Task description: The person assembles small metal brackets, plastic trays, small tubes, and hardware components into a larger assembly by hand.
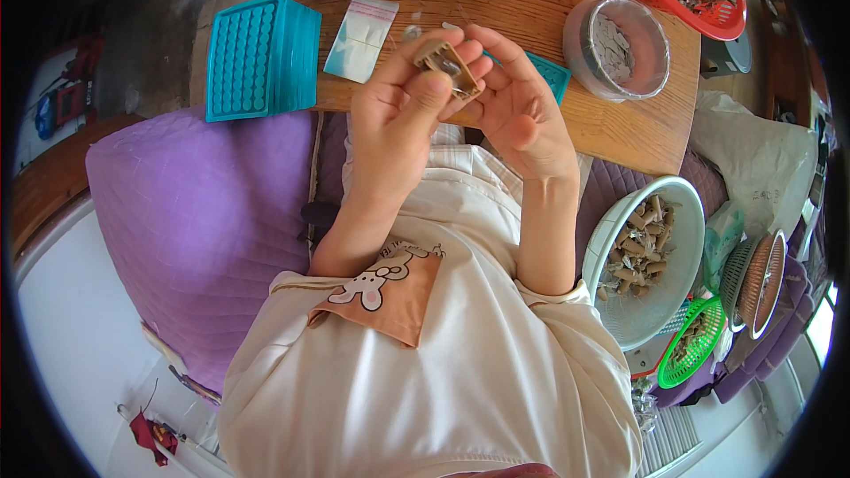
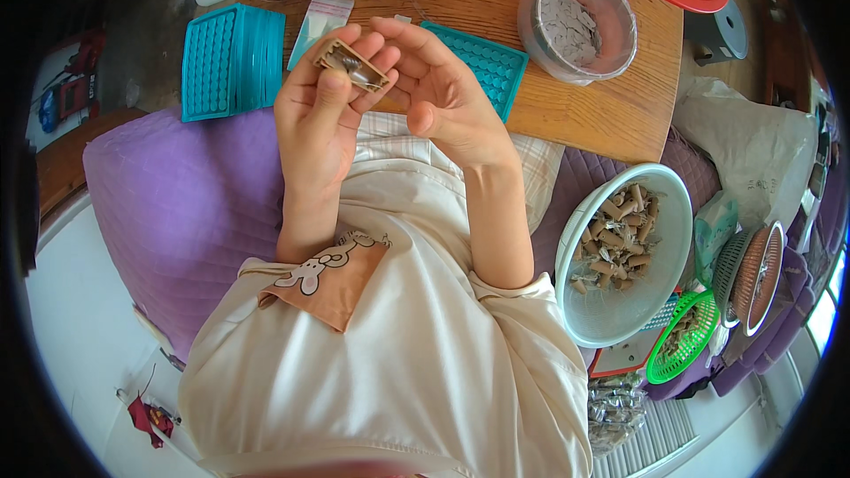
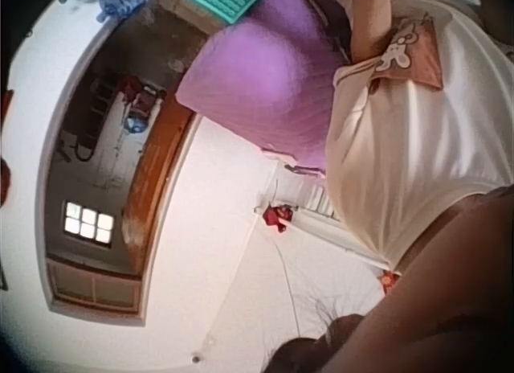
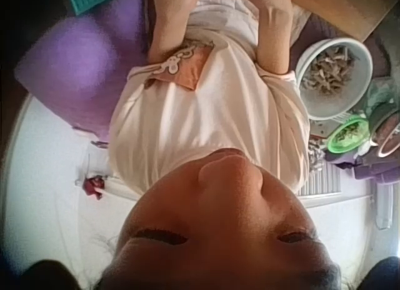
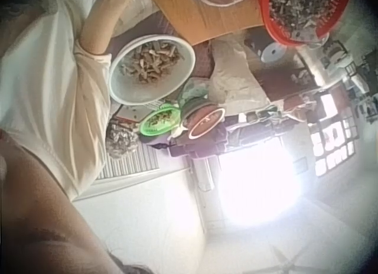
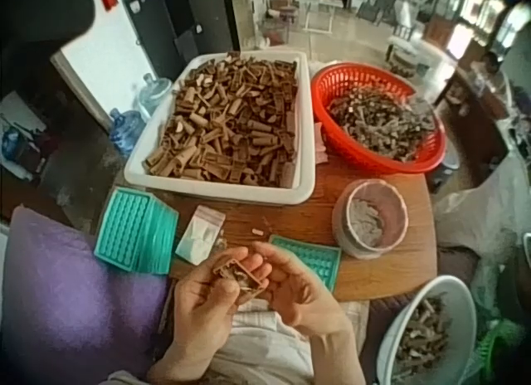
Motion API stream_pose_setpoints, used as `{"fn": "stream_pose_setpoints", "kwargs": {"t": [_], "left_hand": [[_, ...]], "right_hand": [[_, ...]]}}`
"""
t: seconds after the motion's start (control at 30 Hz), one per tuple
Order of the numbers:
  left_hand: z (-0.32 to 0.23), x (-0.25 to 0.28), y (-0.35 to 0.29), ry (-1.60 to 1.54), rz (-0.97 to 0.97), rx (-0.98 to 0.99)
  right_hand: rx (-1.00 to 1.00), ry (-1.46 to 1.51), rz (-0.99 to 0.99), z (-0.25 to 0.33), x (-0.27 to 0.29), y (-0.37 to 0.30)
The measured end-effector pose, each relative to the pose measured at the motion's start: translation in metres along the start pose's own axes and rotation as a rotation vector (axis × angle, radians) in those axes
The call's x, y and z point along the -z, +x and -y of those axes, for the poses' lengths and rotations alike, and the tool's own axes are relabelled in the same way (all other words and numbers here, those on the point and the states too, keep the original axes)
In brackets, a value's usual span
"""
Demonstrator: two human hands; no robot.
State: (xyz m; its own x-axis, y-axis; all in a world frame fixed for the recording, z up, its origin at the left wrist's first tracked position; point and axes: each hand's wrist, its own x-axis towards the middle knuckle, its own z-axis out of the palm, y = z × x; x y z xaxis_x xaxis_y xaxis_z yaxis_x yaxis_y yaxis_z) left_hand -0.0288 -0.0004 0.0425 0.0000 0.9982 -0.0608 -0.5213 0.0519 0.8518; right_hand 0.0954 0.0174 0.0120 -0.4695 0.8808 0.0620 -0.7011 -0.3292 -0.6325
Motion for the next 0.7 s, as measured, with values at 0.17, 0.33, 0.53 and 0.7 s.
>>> {"fn": "stream_pose_setpoints", "kwargs": {"t": [0.17,0.33,0.53,0.7], "left_hand": [[0.001,-0.008,-0.01,0.144,0.066,-0.059],[-0.003,-0.011,-0.017,0.388,0.06,-0.113],[0.001,0.008,-0.008,0.167,0.028,-0.019],[0.001,0.035,0.005,0.024,-0.174,0.023]], "right_hand": [[0.0,0.041,-0.002,0.002,0.0,-0.002],[0.044,-0.305,-0.126,0.007,-0.013,-0.006],[0.129,-0.631,-0.22,0.001,0.001,-0.002],[0.006,-1.164,-0.517,-0.01,0.037,-0.001]]}}
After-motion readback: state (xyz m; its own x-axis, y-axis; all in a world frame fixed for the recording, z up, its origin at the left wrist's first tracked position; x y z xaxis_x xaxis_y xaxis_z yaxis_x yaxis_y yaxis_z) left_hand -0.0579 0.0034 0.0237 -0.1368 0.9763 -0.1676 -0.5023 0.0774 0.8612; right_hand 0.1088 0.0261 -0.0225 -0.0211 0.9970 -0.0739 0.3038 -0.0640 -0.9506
